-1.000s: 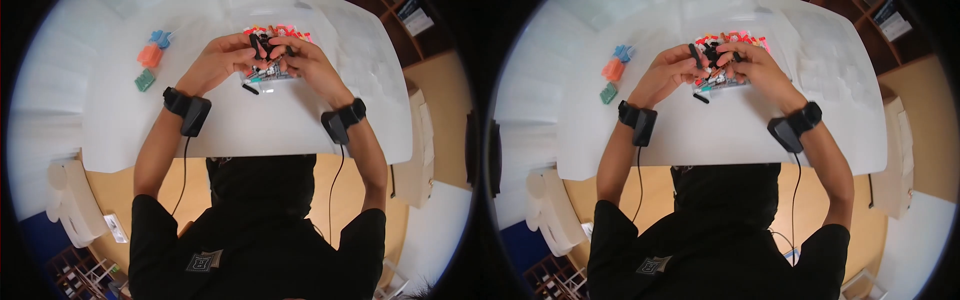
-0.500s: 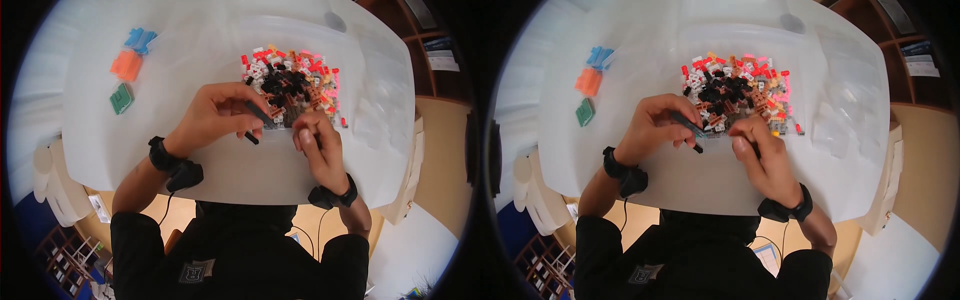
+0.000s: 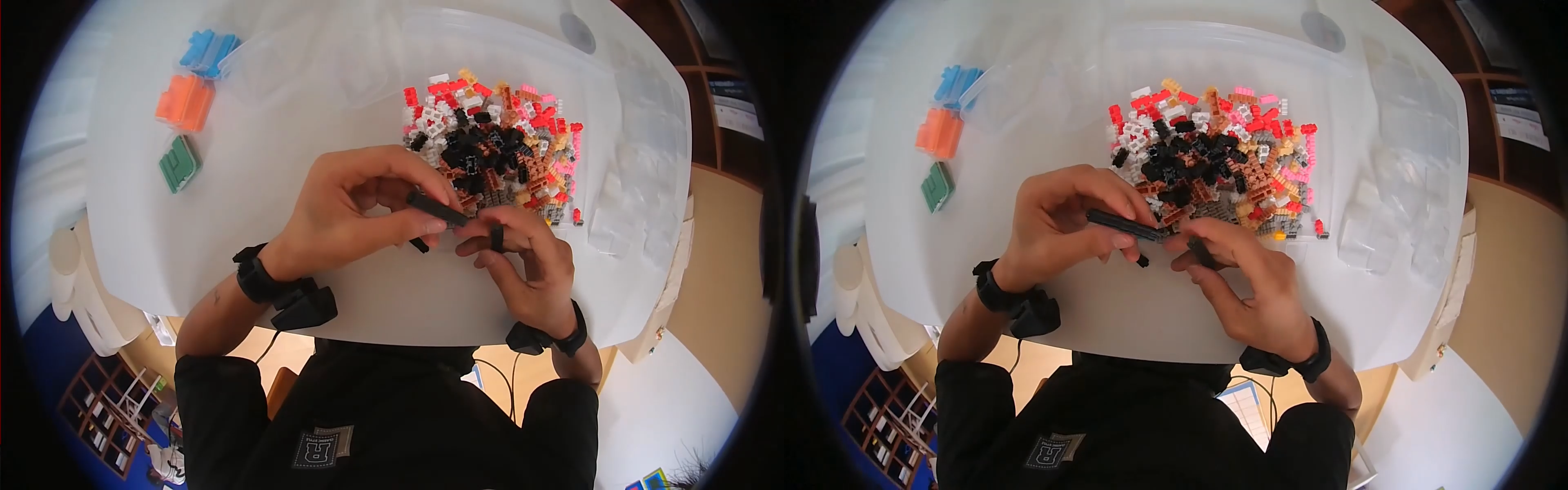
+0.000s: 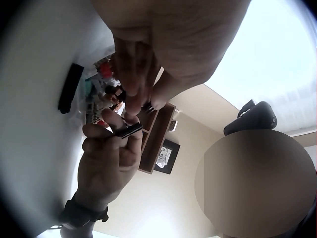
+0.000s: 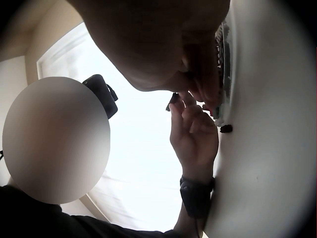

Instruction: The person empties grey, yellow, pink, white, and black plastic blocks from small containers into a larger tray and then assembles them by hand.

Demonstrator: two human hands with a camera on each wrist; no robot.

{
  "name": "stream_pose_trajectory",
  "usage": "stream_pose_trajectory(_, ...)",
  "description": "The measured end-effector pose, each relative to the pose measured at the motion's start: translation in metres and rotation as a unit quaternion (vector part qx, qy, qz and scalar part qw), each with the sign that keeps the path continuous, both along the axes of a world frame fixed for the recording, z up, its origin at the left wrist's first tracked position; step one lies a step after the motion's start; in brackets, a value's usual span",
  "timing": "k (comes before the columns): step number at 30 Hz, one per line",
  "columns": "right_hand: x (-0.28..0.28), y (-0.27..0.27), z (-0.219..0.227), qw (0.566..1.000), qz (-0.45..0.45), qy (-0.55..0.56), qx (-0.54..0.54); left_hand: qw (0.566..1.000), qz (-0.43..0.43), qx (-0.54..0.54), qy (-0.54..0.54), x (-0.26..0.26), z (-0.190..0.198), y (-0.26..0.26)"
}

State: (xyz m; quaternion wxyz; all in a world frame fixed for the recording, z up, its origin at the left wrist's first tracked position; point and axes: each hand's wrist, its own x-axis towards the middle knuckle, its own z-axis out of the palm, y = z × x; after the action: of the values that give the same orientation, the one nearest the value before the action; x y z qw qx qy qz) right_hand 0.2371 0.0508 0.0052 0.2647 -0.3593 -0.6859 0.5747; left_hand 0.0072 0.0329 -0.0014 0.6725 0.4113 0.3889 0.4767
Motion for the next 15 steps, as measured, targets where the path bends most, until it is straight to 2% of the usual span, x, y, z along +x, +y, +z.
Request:
stream_pose_trajectory(3,0.004,0.000,-0.003,1.000,0.004,0.023,-0.007,1.000,-0.001,0.019,0.007,0.001,-0.002,-0.001)
stream_pose_trajectory(6,0.008,0.001,-0.005,0.998,0.032,0.016,0.055,0.999,0.001,0.050,0.019,0.004,-0.003,-0.003)
stream_pose_trajectory(9,0.000,-0.007,-0.005,1.000,-0.019,0.023,0.011,0.997,0.000,0.076,0.008,0.008,-0.007,-0.006)
stream_pose_trajectory(11,-0.006,-0.011,-0.008,0.994,-0.090,0.039,0.053,0.991,-0.015,0.129,0.040,0.008,-0.010,-0.007)
stream_pose_trajectory(15,-0.004,-0.011,-0.009,0.992,-0.071,0.045,0.090,0.991,-0.013,0.129,0.011,0.013,-0.009,-0.009)
